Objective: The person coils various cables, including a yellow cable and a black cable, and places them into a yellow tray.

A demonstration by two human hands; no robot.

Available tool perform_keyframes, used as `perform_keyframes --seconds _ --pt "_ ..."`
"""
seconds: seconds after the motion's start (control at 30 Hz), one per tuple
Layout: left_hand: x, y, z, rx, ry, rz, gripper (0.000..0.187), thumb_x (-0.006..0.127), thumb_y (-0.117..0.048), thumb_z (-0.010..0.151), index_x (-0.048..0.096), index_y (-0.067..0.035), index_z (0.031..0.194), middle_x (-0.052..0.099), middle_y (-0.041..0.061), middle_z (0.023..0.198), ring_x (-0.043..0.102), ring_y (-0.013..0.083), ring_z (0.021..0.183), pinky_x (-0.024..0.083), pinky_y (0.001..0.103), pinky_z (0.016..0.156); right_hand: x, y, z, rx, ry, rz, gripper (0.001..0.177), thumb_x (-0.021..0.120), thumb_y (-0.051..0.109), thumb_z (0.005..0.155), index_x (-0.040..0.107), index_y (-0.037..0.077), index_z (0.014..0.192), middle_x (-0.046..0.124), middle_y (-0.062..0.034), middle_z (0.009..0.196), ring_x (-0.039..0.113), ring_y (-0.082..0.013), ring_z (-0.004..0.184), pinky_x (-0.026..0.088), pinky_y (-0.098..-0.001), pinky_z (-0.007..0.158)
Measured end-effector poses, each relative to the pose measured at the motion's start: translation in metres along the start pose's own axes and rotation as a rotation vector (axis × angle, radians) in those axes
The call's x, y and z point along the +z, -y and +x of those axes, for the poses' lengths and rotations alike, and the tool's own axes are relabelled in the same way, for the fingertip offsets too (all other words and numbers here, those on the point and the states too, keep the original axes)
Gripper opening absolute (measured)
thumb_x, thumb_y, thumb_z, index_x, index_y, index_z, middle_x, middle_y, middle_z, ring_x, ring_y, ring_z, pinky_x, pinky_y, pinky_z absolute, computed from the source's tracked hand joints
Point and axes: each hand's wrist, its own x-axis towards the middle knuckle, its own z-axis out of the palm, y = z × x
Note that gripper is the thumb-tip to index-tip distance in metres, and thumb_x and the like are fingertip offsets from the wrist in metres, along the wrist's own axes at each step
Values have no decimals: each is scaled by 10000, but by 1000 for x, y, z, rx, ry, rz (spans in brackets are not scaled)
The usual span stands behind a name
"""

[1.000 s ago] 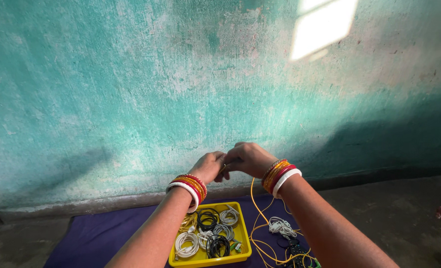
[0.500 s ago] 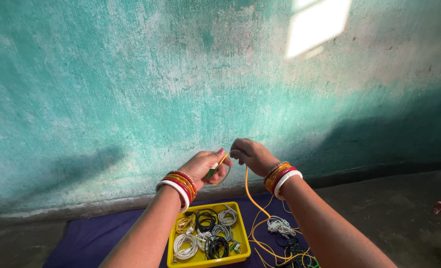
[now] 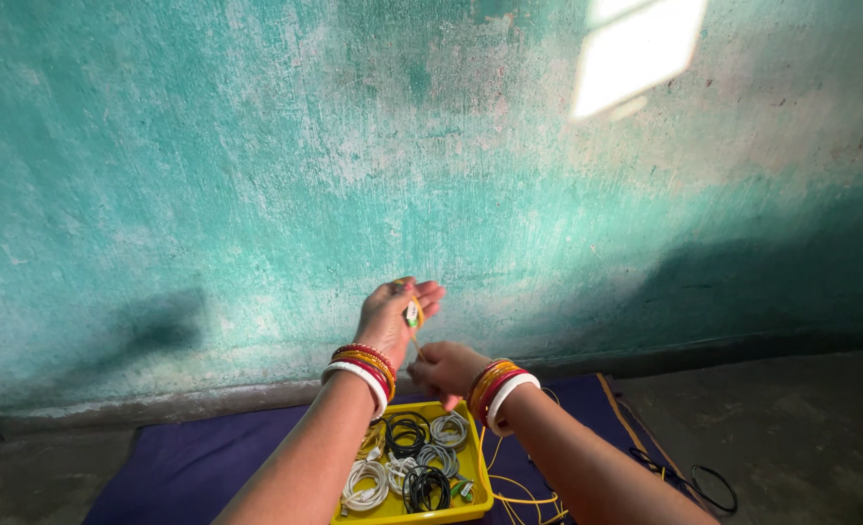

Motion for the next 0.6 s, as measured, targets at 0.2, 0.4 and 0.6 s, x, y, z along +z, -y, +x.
perform_keyframes --seconds 0.2,0.4,0.6 --pt "-46 11 21 35 -19 534 233 463 -113 1021 501 7 1217 715 214 1153 735 271 1071 605 357 876 -4 14 0 -225 -154 -545 207 639 249 925 728 67 966 768 -134 859 743 -264 762 583 -413 749" --pt "-30 6 -9 -329 156 1002 261 456 -150 1031 625 39 1094 778 160 931 788 198 810 635 326 740 -22 33 -14 -437 -286 -623 110 707 185 900 740 84 931 746 -113 912 718 -275 836 566 -409 789" --pt "-12 -11 -20 -387 366 988 392 415 -181 985 740 35 1025 645 74 665 621 148 561 539 300 557 -47 34 -28 -577 -326 -591 148 783 124 797 671 62 872 694 -111 900 708 -293 827 578 -398 733"
